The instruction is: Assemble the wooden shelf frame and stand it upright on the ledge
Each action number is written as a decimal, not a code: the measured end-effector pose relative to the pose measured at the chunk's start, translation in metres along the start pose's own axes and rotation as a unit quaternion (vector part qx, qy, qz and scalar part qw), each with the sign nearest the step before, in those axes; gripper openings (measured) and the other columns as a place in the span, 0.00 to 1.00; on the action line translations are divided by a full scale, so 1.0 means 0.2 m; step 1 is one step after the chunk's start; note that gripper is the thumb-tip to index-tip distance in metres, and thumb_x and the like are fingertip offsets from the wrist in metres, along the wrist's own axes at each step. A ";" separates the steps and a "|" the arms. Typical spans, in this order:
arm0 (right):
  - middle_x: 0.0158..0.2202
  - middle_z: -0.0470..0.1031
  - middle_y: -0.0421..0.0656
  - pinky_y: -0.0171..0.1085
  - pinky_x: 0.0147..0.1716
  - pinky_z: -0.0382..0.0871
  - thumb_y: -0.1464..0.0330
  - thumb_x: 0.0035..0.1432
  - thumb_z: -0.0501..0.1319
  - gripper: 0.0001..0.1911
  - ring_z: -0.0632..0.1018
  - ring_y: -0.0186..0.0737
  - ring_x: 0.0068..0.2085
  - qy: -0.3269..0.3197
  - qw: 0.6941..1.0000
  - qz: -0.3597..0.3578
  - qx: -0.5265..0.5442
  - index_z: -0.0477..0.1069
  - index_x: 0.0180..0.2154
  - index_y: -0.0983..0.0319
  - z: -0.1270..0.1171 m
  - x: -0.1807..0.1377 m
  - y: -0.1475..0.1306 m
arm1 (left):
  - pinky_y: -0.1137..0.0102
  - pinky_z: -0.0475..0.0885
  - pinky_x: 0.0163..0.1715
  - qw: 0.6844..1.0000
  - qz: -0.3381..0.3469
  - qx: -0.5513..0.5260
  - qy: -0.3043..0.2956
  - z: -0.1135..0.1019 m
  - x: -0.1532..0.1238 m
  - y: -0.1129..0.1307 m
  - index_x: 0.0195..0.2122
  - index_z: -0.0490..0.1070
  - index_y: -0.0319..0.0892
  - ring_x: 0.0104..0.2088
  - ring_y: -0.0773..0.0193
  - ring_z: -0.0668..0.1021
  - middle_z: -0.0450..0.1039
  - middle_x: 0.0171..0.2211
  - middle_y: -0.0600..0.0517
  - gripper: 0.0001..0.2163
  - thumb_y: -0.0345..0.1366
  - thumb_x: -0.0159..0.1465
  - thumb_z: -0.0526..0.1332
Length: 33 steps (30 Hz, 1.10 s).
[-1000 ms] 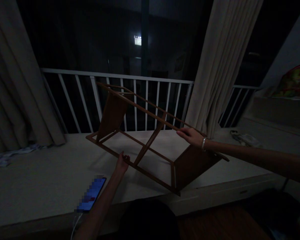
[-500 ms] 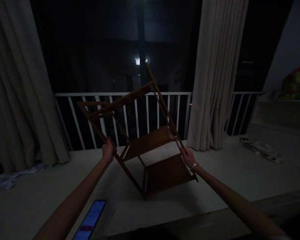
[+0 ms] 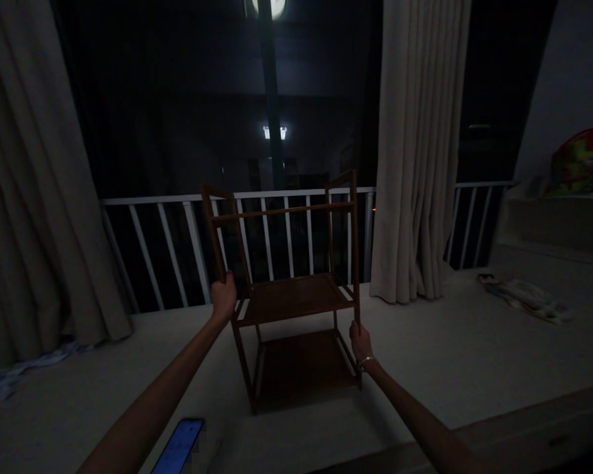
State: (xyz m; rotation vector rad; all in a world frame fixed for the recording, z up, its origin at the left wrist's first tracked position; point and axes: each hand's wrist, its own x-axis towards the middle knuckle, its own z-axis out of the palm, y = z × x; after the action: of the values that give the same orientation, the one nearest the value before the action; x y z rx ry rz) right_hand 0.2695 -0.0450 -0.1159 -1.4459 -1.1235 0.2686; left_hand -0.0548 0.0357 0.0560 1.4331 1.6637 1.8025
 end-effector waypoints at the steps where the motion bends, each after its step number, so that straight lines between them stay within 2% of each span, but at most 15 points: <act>1: 0.17 0.61 0.42 0.36 0.22 0.60 0.43 0.47 0.36 0.28 0.65 0.38 0.23 -0.006 1.000 0.003 -0.001 0.55 0.20 0.59 0.00 -0.01 -0.02 | 0.73 0.53 0.16 1.000 -0.001 0.007 -0.001 0.01 0.00 -0.01 0.15 0.58 0.40 0.16 0.68 0.60 0.56 0.11 0.53 0.20 0.51 0.55 0.48; 6: 0.16 0.61 0.42 0.36 0.21 0.60 0.42 0.46 0.36 0.28 0.65 0.39 0.22 -0.009 1.000 0.021 0.001 0.55 0.19 0.59 0.02 -0.02 -0.03 | 0.72 0.52 0.16 1.000 0.003 0.017 0.004 0.03 0.00 -0.04 0.16 0.59 0.40 0.16 0.68 0.60 0.56 0.12 0.53 0.21 0.52 0.55 0.48; 11: 0.17 0.61 0.41 0.35 0.21 0.59 0.44 0.48 0.38 0.27 0.64 0.36 0.22 0.022 0.999 0.043 0.017 0.56 0.20 0.59 0.08 0.02 0.10 | 0.72 0.52 0.16 0.999 0.032 0.031 -0.001 0.07 0.00 -0.06 0.15 0.58 0.40 0.16 0.68 0.61 0.56 0.12 0.53 0.23 0.54 0.55 0.47; 17: 0.16 0.60 0.40 0.35 0.20 0.58 0.44 0.48 0.38 0.27 0.63 0.35 0.20 0.022 0.998 0.045 0.030 0.56 0.19 0.59 0.11 0.05 0.18 | 0.72 0.54 0.17 0.999 0.012 0.051 0.002 0.08 -0.02 -0.03 0.16 0.60 0.39 0.16 0.67 0.62 0.59 0.13 0.52 0.23 0.53 0.56 0.47; 22: 0.18 0.63 0.40 0.35 0.22 0.60 0.44 0.49 0.37 0.28 0.65 0.36 0.21 -0.002 0.998 0.048 0.031 0.57 0.23 0.60 0.08 0.02 0.16 | 0.72 0.55 0.17 0.999 0.019 0.048 0.006 0.07 -0.05 -0.01 0.17 0.61 0.38 0.17 0.66 0.64 0.58 0.13 0.51 0.25 0.55 0.56 0.45; 25: 0.20 0.66 0.41 0.37 0.25 0.64 0.46 0.50 0.38 0.29 0.69 0.37 0.22 -0.053 0.997 0.051 0.024 0.61 0.30 0.62 0.04 0.01 0.16 | 0.72 0.58 0.19 0.999 0.025 0.023 -0.015 0.05 -0.06 -0.01 0.21 0.63 0.37 0.18 0.65 0.66 0.60 0.14 0.52 0.24 0.55 0.56 0.45; 28: 0.29 0.72 0.45 0.39 0.34 0.67 0.48 0.50 0.45 0.27 0.74 0.40 0.31 -0.095 0.995 0.039 0.015 0.61 0.39 0.63 -0.04 -0.02 0.17 | 0.70 0.65 0.27 0.994 0.034 -0.066 -0.075 0.00 -0.10 -0.02 0.37 0.63 0.34 0.25 0.64 0.71 0.69 0.23 0.49 0.24 0.53 0.58 0.45; 30: 0.39 0.72 0.48 0.40 0.41 0.65 0.50 0.48 0.49 0.28 0.74 0.42 0.39 -0.091 0.995 0.041 -0.001 0.59 0.45 0.63 -0.09 -0.06 0.20 | 0.68 0.66 0.39 0.986 0.049 -0.124 -0.098 -0.05 -0.17 -0.08 0.48 0.55 0.35 0.36 0.64 0.73 0.70 0.36 0.45 0.24 0.50 0.60 0.43; 32: 0.47 0.68 0.51 0.41 0.45 0.64 0.52 0.48 0.49 0.31 0.72 0.45 0.45 -0.079 0.995 0.058 -0.034 0.56 0.50 0.63 -0.14 -0.15 0.27 | 0.66 0.61 0.49 0.988 0.069 -0.125 -0.056 -0.11 -0.29 -0.20 0.54 0.48 0.39 0.48 0.63 0.68 0.63 0.49 0.43 0.23 0.47 0.61 0.43; 33: 0.50 0.66 0.52 0.42 0.46 0.63 0.53 0.49 0.49 0.31 0.71 0.46 0.47 -0.076 0.994 0.063 -0.055 0.56 0.51 0.63 -0.17 -0.20 0.32 | 0.66 0.58 0.51 0.990 0.078 -0.109 -0.044 -0.14 -0.38 -0.29 0.55 0.45 0.40 0.51 0.63 0.66 0.60 0.52 0.43 0.23 0.46 0.61 0.43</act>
State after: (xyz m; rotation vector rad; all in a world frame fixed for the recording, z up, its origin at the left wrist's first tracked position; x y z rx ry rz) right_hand 0.3031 -0.0839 -0.1804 -1.6188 -1.1876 0.4166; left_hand -0.0649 -0.0216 -0.0243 1.5555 1.2995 1.9045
